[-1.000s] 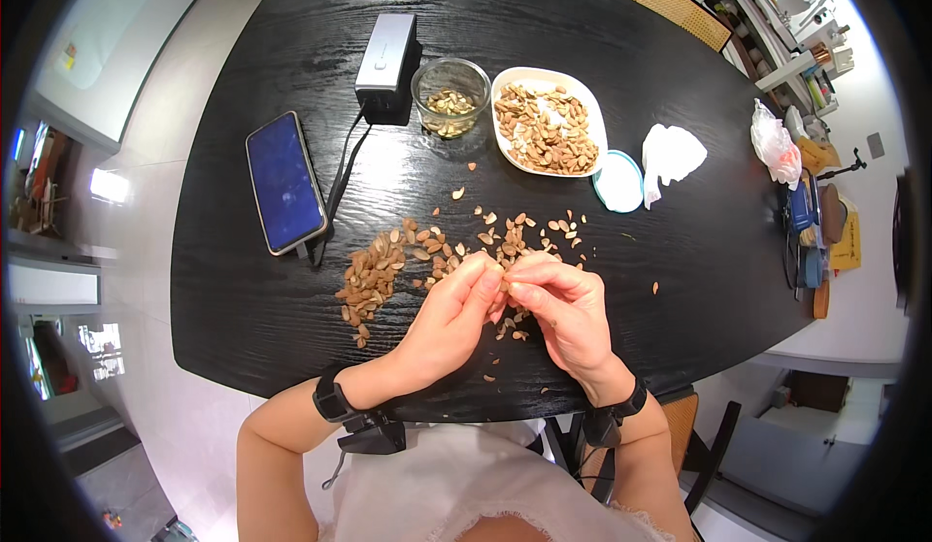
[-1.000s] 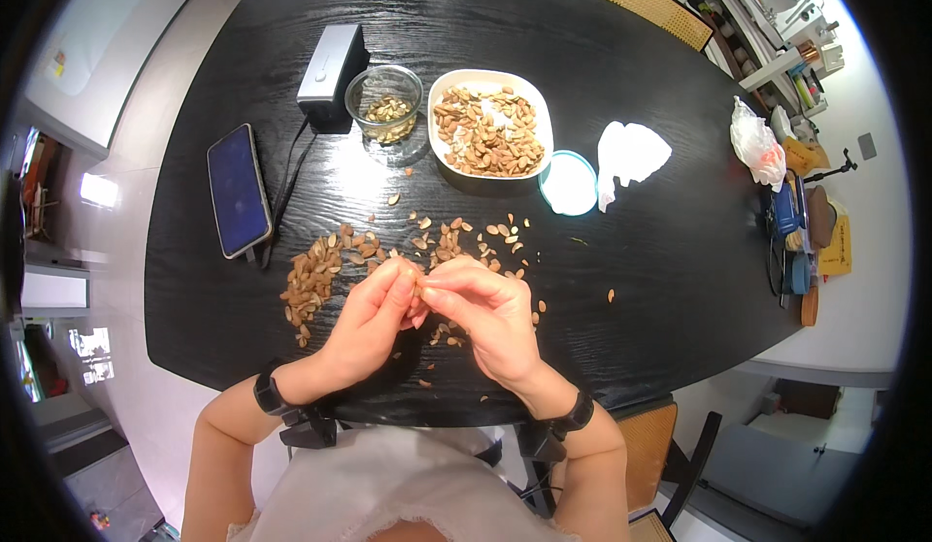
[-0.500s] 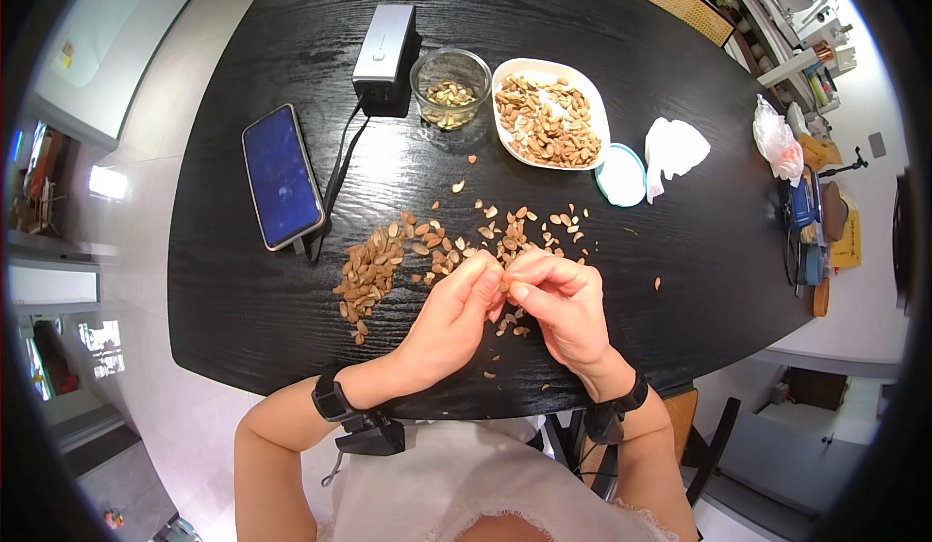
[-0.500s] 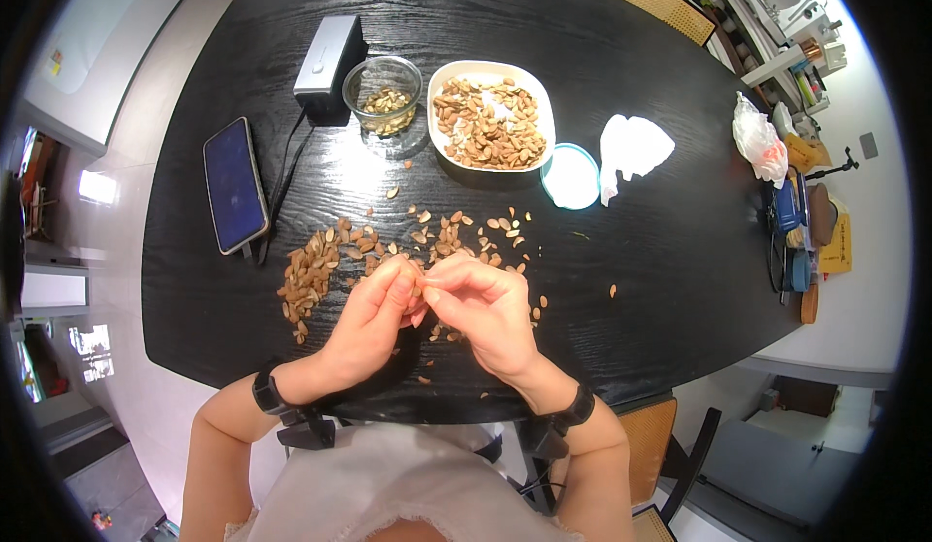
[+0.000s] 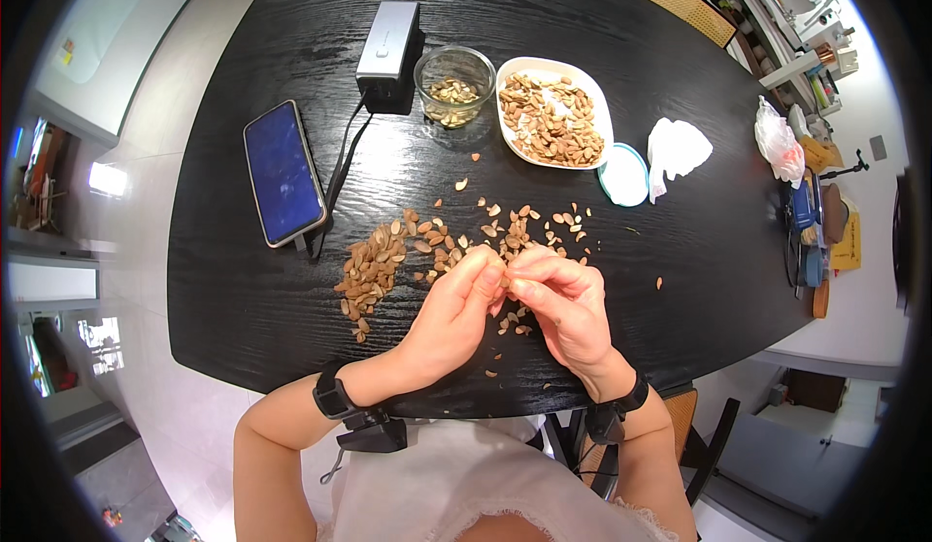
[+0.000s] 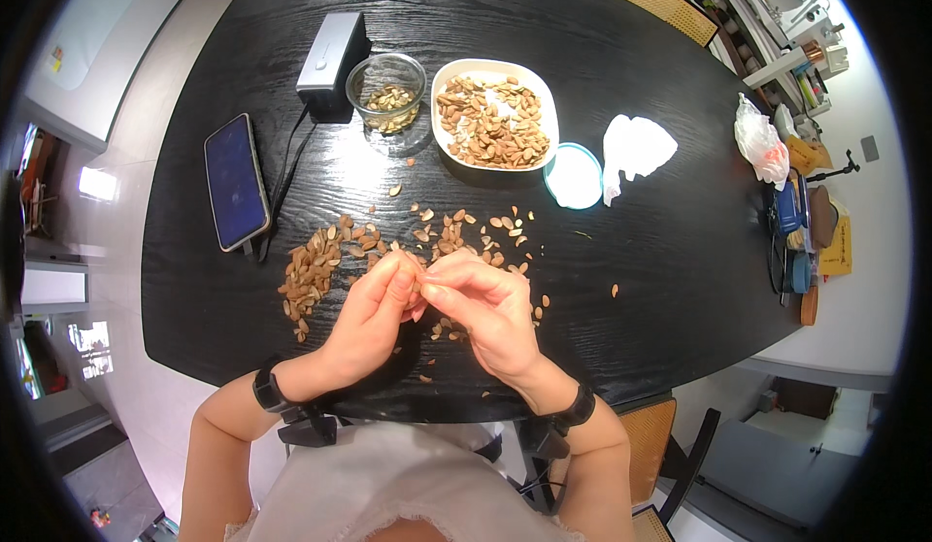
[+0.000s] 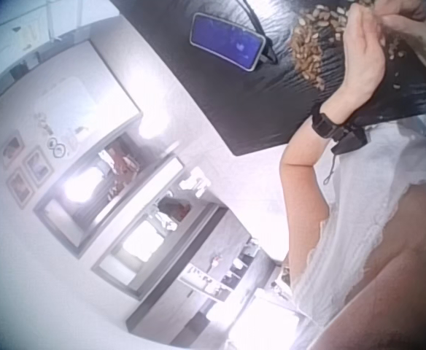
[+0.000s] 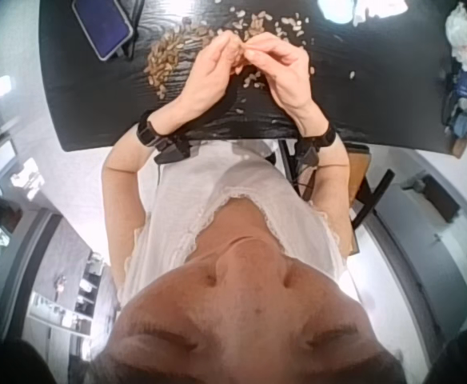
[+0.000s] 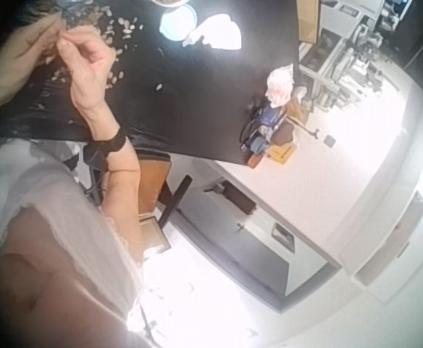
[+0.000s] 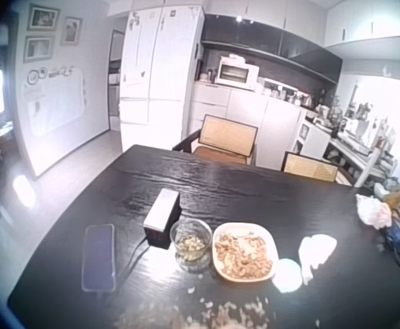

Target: Peeling melon seeds and placing the kernels into a small glass bowl.

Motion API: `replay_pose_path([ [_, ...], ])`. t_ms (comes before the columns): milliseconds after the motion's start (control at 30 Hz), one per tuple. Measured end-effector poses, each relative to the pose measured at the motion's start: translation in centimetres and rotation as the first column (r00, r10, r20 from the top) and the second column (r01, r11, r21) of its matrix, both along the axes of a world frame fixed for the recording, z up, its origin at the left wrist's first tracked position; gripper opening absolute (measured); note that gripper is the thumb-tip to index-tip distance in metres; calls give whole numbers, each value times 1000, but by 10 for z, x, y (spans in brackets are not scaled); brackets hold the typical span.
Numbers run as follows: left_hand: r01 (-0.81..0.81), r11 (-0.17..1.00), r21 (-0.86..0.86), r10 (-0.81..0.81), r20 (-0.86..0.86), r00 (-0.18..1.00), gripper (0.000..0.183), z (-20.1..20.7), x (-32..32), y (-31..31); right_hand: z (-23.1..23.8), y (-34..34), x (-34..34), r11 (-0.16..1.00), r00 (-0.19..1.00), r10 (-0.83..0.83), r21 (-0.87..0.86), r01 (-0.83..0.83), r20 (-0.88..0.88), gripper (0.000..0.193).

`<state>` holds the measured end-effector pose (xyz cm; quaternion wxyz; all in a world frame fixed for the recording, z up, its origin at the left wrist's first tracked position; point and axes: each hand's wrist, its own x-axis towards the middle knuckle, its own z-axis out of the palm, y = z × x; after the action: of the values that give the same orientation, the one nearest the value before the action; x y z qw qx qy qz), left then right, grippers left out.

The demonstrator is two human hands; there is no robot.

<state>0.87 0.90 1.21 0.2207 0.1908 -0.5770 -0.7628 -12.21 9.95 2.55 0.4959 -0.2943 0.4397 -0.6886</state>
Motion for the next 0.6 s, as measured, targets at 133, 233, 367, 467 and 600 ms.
replay_pose_path([
  [133, -28, 999, -20, 29, 28, 999, 26, 1, -1, 2, -2, 0, 0, 1000, 1000, 4, -2, -4, -7, 10],
  [233, -43, 998, -38, 44, 34, 998, 25, -1, -1, 3, -4, 0, 1, 1000, 999, 6, -11, -6, -40, 9],
  [367, -54, 995, -82, 58, 56, 997, 25, -2, -1, 4, -6, 0, 4, 999, 992, -18, -43, 12, -127, 7],
  [467, -57, 994, -90, 61, 48, 997, 25, -3, -2, 5, -7, -1, 7, 997, 987, -50, -65, 40, -154, 7],
  [600, -44, 992, -119, 52, 68, 996, 26, -1, -2, 6, -9, 0, 9, 994, 973, -84, -81, 68, -213, 8],
])
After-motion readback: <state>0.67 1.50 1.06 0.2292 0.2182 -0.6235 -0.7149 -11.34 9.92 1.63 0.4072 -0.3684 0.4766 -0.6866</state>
